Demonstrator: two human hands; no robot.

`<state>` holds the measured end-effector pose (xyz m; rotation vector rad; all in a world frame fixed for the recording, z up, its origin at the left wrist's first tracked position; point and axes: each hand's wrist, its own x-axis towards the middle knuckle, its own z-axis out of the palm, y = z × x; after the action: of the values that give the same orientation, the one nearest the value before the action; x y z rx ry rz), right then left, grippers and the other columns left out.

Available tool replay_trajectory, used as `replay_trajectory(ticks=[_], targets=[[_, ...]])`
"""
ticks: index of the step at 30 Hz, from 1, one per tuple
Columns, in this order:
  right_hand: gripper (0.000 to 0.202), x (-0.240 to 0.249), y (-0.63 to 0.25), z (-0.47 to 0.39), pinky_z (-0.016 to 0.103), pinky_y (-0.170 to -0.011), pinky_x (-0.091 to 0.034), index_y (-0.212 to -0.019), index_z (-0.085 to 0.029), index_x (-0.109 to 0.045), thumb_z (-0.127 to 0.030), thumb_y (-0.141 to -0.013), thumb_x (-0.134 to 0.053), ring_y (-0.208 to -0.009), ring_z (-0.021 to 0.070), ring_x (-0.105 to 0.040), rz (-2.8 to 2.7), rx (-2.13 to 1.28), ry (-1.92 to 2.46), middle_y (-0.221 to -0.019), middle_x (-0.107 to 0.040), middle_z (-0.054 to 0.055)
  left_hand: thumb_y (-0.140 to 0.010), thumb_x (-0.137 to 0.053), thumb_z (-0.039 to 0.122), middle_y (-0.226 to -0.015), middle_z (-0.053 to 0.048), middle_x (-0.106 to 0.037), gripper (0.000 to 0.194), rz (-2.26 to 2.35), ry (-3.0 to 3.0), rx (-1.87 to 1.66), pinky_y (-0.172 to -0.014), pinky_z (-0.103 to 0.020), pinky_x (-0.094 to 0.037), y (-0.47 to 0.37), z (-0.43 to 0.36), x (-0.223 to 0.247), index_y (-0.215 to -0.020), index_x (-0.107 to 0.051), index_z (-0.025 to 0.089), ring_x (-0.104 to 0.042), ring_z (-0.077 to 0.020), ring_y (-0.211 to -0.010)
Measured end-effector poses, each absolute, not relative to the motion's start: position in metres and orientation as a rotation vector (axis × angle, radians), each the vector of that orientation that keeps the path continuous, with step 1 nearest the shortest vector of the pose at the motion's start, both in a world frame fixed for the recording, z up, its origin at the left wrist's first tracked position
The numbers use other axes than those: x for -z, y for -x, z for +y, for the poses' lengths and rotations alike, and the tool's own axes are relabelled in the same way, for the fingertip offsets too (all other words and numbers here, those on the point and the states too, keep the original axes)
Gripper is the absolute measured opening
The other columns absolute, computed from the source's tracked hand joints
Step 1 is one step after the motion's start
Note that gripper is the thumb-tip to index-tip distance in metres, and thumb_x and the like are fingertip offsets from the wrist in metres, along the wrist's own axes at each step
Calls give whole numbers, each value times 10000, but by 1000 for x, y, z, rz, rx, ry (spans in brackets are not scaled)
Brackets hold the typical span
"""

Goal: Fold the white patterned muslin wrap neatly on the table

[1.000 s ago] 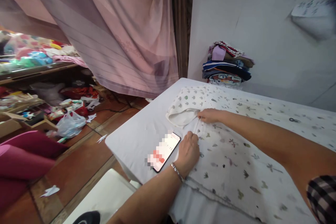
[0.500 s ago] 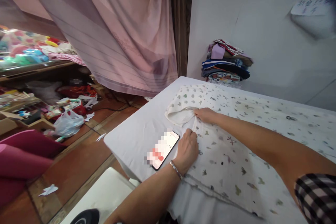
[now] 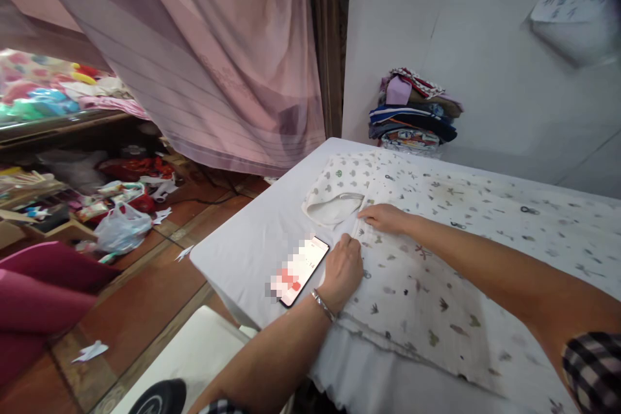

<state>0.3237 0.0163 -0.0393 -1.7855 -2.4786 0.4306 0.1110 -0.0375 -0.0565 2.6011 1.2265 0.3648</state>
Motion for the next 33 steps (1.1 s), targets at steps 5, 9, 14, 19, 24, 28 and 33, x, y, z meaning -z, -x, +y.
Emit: replay_trajectory(ticks=[5,9,14,19,24,28,33], targets=[[291,32,-316,23,313,-825,-426,-1123,-237,-625,-194,-883,-465,-1053,234,-596,-2625,-369,1814,-1161,-663,58,-962,-381,177,-1003,-53,-553,188,1239,-2589,-345,-682,-297,-401,-112,-37,54,-902,-559,185,-567,-170,-854],[200,25,-313,23,285,-726,-392,-1043,-220,-611,-214,-884,-490,-951,227,-607,-2647,-321,1852,-1040,-678,60,-965,-370,183,-1001,-55,-551,198,1232,-2594,-339,-668,-294,-394,-111,-38,51,-898,-556,183,-567,-167,-836],[180,26,-314,24,284,-708,-362,-1009,-228,-612,-213,-884,-483,-983,231,-594,-2675,-314,1853,-1081,-666,51,-955,-377,168,-1009,-57,-547,183,1229,-2593,-349,-675,-289,-399,-110,-38,52,-909,-554,180,-567,-165,-835],[115,29,-312,29,269,-620,-302,-876,-219,-606,-209,-863,-493,-894,213,-600,-2724,-298,1837,-964,-671,38,-944,-386,151,-1006,-50,-551,171,1211,-2587,-397,-675,-282,-407,-109,-37,56,-917,-552,183,-565,-157,-815],[98,24,-310,32,259,-577,-244,-875,-216,-586,-188,-852,-495,-822,198,-580,-2748,-315,1879,-909,-656,34,-945,-384,163,-1029,-57,-558,179,1228,-2591,-374,-681,-285,-418,-110,-37,57,-942,-562,180,-576,-167,-852],[133,19,-308,34,258,-579,-234,-918,-220,-594,-175,-851,-489,-811,200,-569,-2794,-351,1883,-909,-653,42,-946,-392,171,-1032,-54,-561,173,1234,-2593,-387,-687,-285,-424,-111,-37,58,-942,-565,185,-581,-167,-868],[90,20,-303,34,262,-587,-234,-877,-204,-580,-189,-862,-492,-801,193,-563,-2724,-311,1877,-875,-652,44,-945,-395,166,-1037,-54,-559,168,1219,-2592,-422,-688,-287,-432,-111,-37,59,-936,-562,185,-581,-163,-861]])
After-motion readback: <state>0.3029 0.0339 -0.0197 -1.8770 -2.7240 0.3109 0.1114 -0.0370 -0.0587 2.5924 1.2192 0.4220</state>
